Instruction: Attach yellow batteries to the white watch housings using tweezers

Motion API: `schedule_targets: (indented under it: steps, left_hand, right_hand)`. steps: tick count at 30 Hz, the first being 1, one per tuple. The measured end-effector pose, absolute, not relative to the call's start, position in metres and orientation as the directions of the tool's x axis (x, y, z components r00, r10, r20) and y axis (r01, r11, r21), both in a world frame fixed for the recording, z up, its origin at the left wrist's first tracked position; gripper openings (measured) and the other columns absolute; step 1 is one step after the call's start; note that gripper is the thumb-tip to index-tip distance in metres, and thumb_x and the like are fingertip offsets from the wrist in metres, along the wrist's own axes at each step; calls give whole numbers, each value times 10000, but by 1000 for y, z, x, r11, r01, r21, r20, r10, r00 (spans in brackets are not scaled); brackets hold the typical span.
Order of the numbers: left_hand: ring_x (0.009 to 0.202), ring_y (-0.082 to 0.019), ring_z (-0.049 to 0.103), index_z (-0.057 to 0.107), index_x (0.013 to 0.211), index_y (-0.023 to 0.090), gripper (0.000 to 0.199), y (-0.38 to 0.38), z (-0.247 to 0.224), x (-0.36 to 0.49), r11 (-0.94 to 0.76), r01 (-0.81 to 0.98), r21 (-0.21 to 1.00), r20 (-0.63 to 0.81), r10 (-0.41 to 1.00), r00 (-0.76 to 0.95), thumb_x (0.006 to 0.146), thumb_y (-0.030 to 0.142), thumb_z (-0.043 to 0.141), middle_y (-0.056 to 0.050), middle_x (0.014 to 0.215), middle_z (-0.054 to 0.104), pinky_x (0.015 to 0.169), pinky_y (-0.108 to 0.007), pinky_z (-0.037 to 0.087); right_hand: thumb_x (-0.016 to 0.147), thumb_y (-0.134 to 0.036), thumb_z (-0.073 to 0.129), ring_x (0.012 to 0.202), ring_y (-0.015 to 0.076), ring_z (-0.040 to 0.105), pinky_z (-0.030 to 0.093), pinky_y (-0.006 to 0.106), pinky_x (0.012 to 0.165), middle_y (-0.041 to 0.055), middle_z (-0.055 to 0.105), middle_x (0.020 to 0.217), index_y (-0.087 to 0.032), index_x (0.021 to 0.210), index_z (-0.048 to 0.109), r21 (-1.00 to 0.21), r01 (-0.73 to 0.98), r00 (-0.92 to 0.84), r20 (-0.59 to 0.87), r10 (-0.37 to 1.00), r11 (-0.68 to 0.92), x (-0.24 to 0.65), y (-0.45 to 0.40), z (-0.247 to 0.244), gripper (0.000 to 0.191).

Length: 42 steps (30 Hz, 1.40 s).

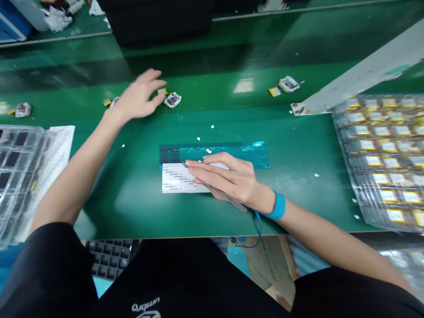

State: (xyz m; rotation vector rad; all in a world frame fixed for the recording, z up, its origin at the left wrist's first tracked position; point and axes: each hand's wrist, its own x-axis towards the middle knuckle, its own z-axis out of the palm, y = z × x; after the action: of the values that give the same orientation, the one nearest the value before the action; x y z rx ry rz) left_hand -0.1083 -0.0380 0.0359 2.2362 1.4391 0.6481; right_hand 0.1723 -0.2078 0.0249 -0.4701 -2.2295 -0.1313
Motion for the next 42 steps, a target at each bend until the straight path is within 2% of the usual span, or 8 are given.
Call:
schedule_targets:
  steps: [2, 5, 11, 14, 17, 22, 34, 42]
  left_hand:
    - [1437, -295, 478, 705, 997, 199, 282, -22, 19, -93, -399, 657, 640, 112, 894, 434, 757, 320, 786, -54, 1393, 659, 1310, -465, 228]
    - [1179, -345, 649, 692, 923, 251, 287, -15, 6, -89, -385, 604, 698, 170, 908, 382, 664, 250, 816, -79, 1157, 741, 1167, -540, 420]
    - [814, -285, 719, 609, 777, 247, 155, -77, 24, -91, -379, 570, 729, 303, 925, 228, 769, 270, 762, -44, 763, 724, 933, -477, 553]
    - [643, -215, 732, 539, 840, 231, 267, -133, 41, -72, -250, 238, 938, 236, 968, 88, 861, 393, 750, -27, 753, 742, 665, -339, 591]
    - [522, -198, 717, 560, 913, 218, 341, -186, 54, -51, -5, -43, 999, 14, 978, 209, 877, 475, 781, -23, 704, 746, 524, -286, 577]
    - [583, -201, 761, 660, 999, 184, 187, -227, 56, -34, 156, -97, 983, -109, 922, 371, 911, 311, 766, -47, 828, 781, 566, -270, 617]
    - [532, -191, 739, 621, 869, 200, 196, -235, 60, -28, 102, -81, 991, -84, 975, 206, 836, 196, 814, -6, 707, 738, 547, -258, 628]
    - [554, -195, 750, 604, 893, 203, 182, -235, 60, -28, 86, -45, 995, -76, 979, 187, 889, 241, 782, -10, 723, 745, 546, -257, 628]
  right_hand:
    - [995, -169, 677, 902, 167, 707, 657, 297, 728, 15, 792, 1129, -146, 1139, 720, -55, 381, -601, 744, 293, 923, 173, -209, 26, 152]
    - [982, -137, 680, 908, 183, 710, 663, 316, 748, 19, 785, 1154, -158, 1159, 715, -42, 364, -621, 734, 276, 930, 175, -210, 28, 182]
    - [1014, -138, 554, 1017, 255, 712, 659, 369, 797, 127, 782, 1136, -116, 1142, 662, -162, 354, -555, 756, 347, 921, 175, -208, 22, 168]
    - [997, -57, 480, 899, 209, 718, 629, 322, 740, 115, 785, 1032, -138, 1179, 624, -317, 344, -450, 771, 451, 884, 172, -208, 21, 246]
    - [1014, -43, 442, 689, 120, 676, 559, 219, 623, 40, 756, 902, -161, 1258, 595, -405, 401, -395, 733, 554, 822, 171, -210, 24, 311]
    - [1011, -211, 636, 667, 83, 670, 496, 174, 562, 17, 755, 955, -151, 1246, 611, -420, 433, -475, 646, 598, 798, 171, -213, 29, 243]
    - [1026, -288, 649, 777, 123, 671, 545, 238, 686, 38, 713, 900, -156, 1038, 633, -566, 324, -489, 586, 646, 758, 172, -207, 29, 133]
    - [1016, -180, 624, 779, 113, 684, 545, 232, 658, 16, 737, 914, -194, 1058, 674, -486, 372, -462, 643, 612, 791, 173, -211, 29, 67]
